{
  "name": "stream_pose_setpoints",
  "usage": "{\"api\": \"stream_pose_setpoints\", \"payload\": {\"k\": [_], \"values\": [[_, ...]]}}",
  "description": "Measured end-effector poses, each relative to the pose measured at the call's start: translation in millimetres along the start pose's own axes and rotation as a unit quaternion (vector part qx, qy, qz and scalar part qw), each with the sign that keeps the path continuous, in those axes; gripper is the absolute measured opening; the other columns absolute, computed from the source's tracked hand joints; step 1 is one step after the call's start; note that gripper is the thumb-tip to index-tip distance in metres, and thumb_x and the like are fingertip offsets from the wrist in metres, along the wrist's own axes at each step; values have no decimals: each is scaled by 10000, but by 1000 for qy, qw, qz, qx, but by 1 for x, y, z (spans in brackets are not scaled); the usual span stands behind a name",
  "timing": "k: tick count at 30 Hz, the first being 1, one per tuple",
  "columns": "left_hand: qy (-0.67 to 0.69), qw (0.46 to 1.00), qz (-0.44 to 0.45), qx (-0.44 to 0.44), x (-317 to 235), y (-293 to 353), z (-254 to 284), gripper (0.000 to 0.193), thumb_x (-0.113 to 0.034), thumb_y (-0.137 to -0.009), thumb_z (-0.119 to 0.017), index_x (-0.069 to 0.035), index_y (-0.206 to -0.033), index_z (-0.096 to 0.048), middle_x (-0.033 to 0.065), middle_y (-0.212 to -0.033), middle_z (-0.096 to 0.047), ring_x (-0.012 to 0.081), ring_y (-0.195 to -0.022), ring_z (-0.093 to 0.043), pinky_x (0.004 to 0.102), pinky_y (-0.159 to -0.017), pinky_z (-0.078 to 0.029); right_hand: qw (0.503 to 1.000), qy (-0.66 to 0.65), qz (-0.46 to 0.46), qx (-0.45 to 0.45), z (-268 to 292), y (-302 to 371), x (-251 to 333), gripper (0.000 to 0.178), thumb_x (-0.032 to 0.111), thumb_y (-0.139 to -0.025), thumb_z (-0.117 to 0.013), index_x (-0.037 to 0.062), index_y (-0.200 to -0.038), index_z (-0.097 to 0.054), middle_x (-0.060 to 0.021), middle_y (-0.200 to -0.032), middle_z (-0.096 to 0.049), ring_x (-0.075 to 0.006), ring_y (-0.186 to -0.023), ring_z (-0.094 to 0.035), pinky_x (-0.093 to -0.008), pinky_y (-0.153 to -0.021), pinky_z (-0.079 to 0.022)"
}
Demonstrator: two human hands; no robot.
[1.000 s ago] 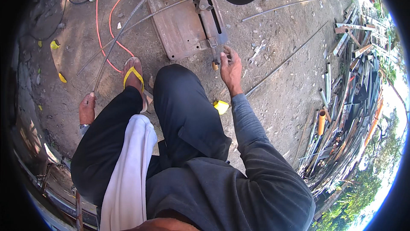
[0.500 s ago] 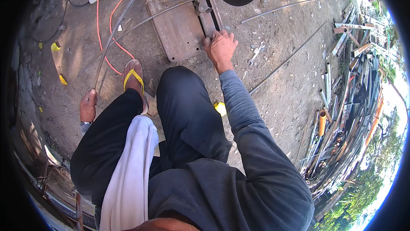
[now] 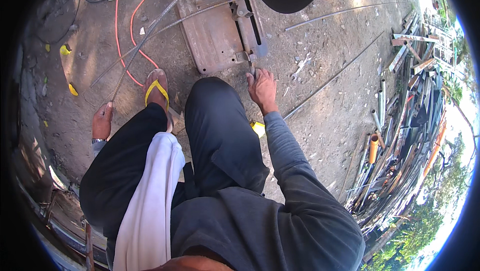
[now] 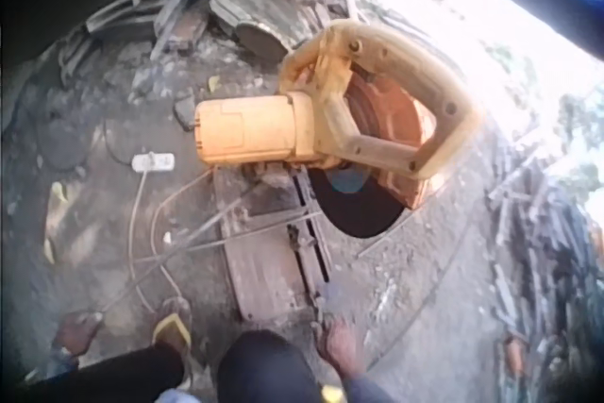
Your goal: The person measures and cuts multiple metal rods using a yellow chop saw. They repeatedly measure a rod with a tape measure, position it on the saw, and cut it, then place the cut pieces aside.
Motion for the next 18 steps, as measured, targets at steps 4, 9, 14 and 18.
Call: {"api": "stream_pose_setpoints", "payload": {"k": [4, 9, 14, 18], "values": [[-52, 998, -9, -16, -10, -12, 7, 472, -451, -1046, -572, -22, -859, -631, 45, -694, -536, 134, -658, -491, 323, -625, -421, 992, -2, -114, 55, 0, 50, -8, 392, 429, -1038, -535, 61, -1109, -651, -157, -1110, -708, -376, -1144, -609, -557, -976, -460], [-120, 990, -67, -42, -27, -27, 15, 483, -462, -1033, -565, 1, -912, -631, 193, -772, -603, 308, -702, -574, 397, -710, -478, 929, 107, -134, 327, -14, 162, -65, 361, 411, -1014, -570, 120, -1161, -726, -151, -1141, -740, -374, -1190, -637, -529, -1011, -462], [-125, 986, -94, -54, -38, -37, 19, 462, -460, -1028, -574, -9, -948, -634, 235, -800, -595, 396, -719, -554, 426, -707, -475, 965, -140, -164, 147, -11, 181, -87, 524, 429, -1034, -551, 10, -1341, -617, -269, -1285, -658, -425, -1196, -627, -459, -1043, -472], [-144, 985, -94, -15, -61, -46, 4, 443, -457, -1024, -583, -23, -950, -634, 245, -800, -589, 429, -736, -563, 441, -694, -470, 987, -155, -34, 40, -5, 36, -28, 482, 419, -1060, -508, 11, -1300, -597, -279, -1166, -681, -444, -1102, -647, -515, -953, -503]]}}
Point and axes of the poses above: each hand's wrist, its own y-axis away from the middle knuckle, its own z-axis out of the back of the hand, x = y × z, the point moved 3 cm from there along -y, towards the middle knuckle
